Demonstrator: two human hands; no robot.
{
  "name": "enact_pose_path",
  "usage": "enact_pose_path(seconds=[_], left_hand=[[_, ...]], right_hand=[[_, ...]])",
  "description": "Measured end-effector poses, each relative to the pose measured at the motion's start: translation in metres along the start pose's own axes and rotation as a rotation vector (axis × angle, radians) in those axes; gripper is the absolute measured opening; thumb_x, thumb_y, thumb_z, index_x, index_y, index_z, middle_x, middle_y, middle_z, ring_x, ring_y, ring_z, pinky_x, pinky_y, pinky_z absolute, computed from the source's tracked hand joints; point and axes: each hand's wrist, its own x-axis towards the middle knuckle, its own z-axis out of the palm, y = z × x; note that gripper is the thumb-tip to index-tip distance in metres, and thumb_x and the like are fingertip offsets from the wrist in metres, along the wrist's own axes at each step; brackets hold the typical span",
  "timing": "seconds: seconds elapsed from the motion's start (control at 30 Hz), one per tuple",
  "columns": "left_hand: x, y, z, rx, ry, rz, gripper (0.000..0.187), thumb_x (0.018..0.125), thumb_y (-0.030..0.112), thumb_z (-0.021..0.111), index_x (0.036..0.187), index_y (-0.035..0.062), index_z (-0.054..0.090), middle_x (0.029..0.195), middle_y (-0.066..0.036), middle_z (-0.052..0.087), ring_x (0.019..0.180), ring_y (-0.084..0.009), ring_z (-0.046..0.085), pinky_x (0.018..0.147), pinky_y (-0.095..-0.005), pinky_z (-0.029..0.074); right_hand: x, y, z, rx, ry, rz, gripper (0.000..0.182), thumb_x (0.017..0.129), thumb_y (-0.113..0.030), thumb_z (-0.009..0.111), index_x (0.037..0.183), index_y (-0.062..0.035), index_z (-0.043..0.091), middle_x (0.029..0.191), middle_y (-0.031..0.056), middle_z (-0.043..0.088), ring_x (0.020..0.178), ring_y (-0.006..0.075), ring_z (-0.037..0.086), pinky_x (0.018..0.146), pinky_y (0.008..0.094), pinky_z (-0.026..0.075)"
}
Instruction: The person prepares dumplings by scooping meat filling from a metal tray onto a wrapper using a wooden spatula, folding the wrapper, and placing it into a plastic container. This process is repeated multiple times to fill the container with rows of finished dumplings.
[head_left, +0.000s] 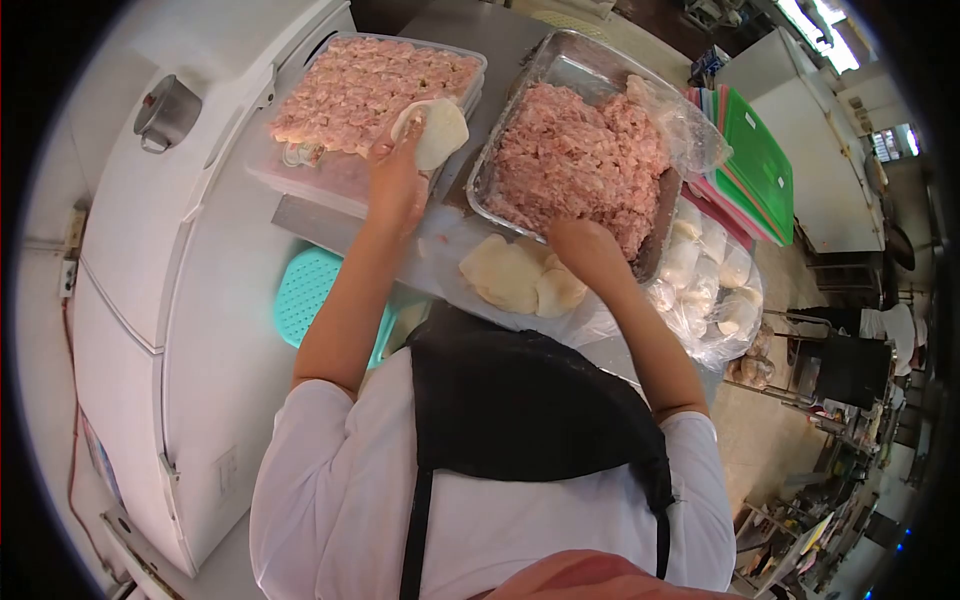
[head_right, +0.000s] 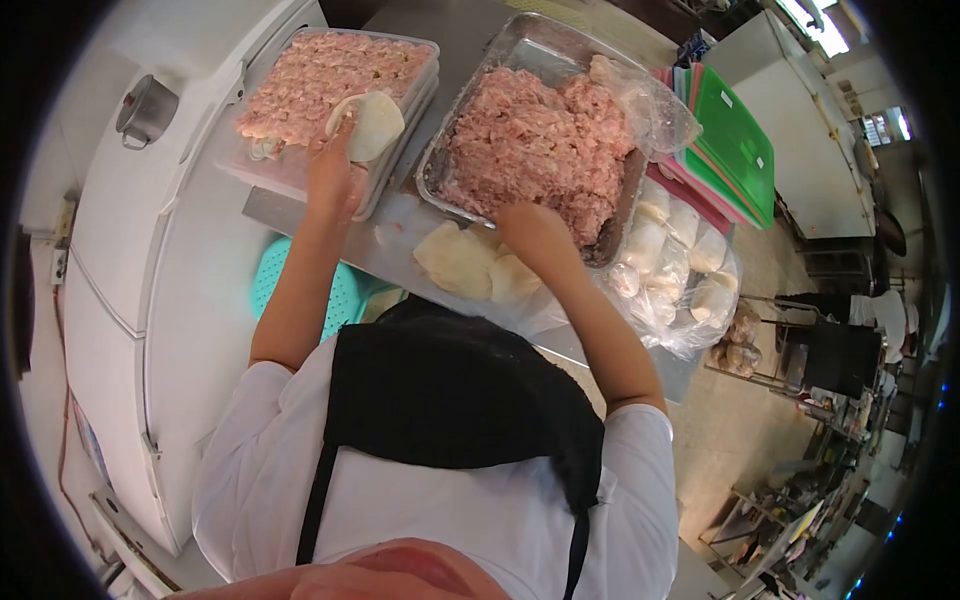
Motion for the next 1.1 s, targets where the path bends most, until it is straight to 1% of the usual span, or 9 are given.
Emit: enact_pose_path(seconds=[0.1, 0.23, 0.33, 0.5, 0.63, 0.83, 0.93, 1.03, 1.1], left_hand=[[0.008, 0.006, -0.014, 0.056, -0.013, -0.005, 0.024, 0.094, 0.011, 0.054, 0.117, 0.0021, 0.056, 0.111, -0.013, 0.062, 0.099, -0.0252, 0.064, 0.084, -0.0374, 0.056], [0.012, 0.012, -0.016, 0.044, -0.005, -0.045, 0.024, 0.094, 0.012, 0.055, 0.116, 0.0030, 0.056, 0.108, -0.012, 0.063, 0.096, -0.0248, 0.064, 0.080, -0.0366, 0.057], [0.017, 0.007, -0.006, -0.004, -0.005, -0.044, 0.026, 0.094, 0.013, 0.055, 0.118, 0.0013, 0.055, 0.108, -0.011, 0.062, 0.097, -0.0233, 0.064, 0.081, -0.0349, 0.056], [0.007, 0.010, 0.005, -0.062, 0.049, -0.033, 0.030, 0.095, 0.014, 0.055, 0.119, -0.0029, 0.055, 0.110, -0.012, 0.063, 0.098, -0.0211, 0.063, 0.087, -0.0335, 0.054], [0.000, 0.018, 0.007, -0.025, 0.107, -0.085, 0.030, 0.095, 0.014, 0.055, 0.119, -0.0033, 0.051, 0.115, -0.016, 0.059, 0.105, -0.0276, 0.060, 0.089, -0.0421, 0.053], [0.009, -0.058, 0.009, -0.180, -0.202, -0.267, 0.031, 0.096, 0.019, 0.051, 0.119, -0.0016, 0.052, 0.113, -0.013, 0.060, 0.103, -0.0254, 0.061, 0.088, -0.0400, 0.053], [-0.008, -0.091, 0.046, -0.304, -0.239, -0.472, 0.032, 0.099, 0.023, 0.046, 0.121, 0.0001, 0.050, 0.112, -0.013, 0.059, 0.103, -0.0247, 0.060, 0.090, -0.0401, 0.051], [-0.019, -0.099, 0.082, -0.436, -0.145, -0.585, 0.038, 0.101, 0.032, 0.038, 0.123, 0.0025, 0.050, 0.113, -0.013, 0.057, 0.105, -0.0229, 0.057, 0.095, -0.0388, 0.046], [-0.020, -0.092, 0.094, -0.603, -0.071, -0.608, 0.045, 0.100, 0.040, 0.035, 0.122, 0.0033, 0.050, 0.113, -0.012, 0.056, 0.105, -0.0242, 0.056, 0.095, -0.0388, 0.045]], right_hand=[[0.003, 0.012, -0.013, 0.229, -0.098, 0.173, 0.018, 0.084, -0.017, 0.052, 0.078, -0.0052, 0.063, 0.075, 0.0132, 0.064, 0.075, 0.0332, 0.064, 0.071, 0.0418, 0.051], [-0.002, 0.009, -0.033, -0.268, 0.075, 0.154, 0.016, 0.082, -0.019, 0.054, 0.077, -0.0063, 0.063, 0.076, 0.0157, 0.065, 0.075, 0.0321, 0.065, 0.063, 0.0426, 0.052], [0.002, 0.020, -0.006, -0.327, 0.098, 0.007, 0.014, 0.081, -0.018, 0.054, 0.075, -0.0072, 0.062, 0.074, 0.0162, 0.065, 0.075, 0.0311, 0.066, 0.060, 0.0426, 0.053], [-0.002, 0.032, 0.017, -0.011, 0.013, 0.006, 0.021, 0.087, -0.021, 0.055, 0.087, -0.0042, 0.066, 0.077, 0.0189, 0.064, 0.077, 0.0329, 0.065, 0.064, 0.0431, 0.051], [-0.013, 0.049, 0.007, 0.414, -0.072, 0.094, 0.023, 0.088, -0.024, 0.060, 0.091, -0.0031, 0.068, 0.076, 0.0206, 0.063, 0.072, 0.0325, 0.063, 0.064, 0.0402, 0.049], [-0.026, 0.027, -0.042, 0.976, 0.009, 0.325, 0.036, 0.096, -0.031, 0.055, 0.079, -0.0005, 0.064, 0.063, -0.0015, 0.049, 0.062, 0.0081, 0.044, 0.055, 0.0259, 0.038], [-0.021, 0.008, -0.059, 1.113, 0.198, 0.446, 0.034, 0.095, -0.030, 0.056, 0.080, -0.0006, 0.063, 0.063, -0.0041, 0.048, 0.061, 0.0078, 0.044, 0.054, 0.0254, 0.036], [-0.015, 0.016, -0.031, 0.838, 0.396, 0.359, 0.030, 0.095, -0.028, 0.057, 0.086, -0.0001, 0.064, 0.061, -0.0035, 0.042, 0.062, 0.0072, 0.043, 0.055, 0.0257, 0.036], [-0.025, 0.031, -0.021, 0.549, 0.387, 0.321, 0.026, 0.093, -0.025, 0.057, 0.098, -0.0007, 0.063, 0.069, 0.0079, 0.052, 0.064, 0.0212, 0.052, 0.060, 0.0330, 0.042]])
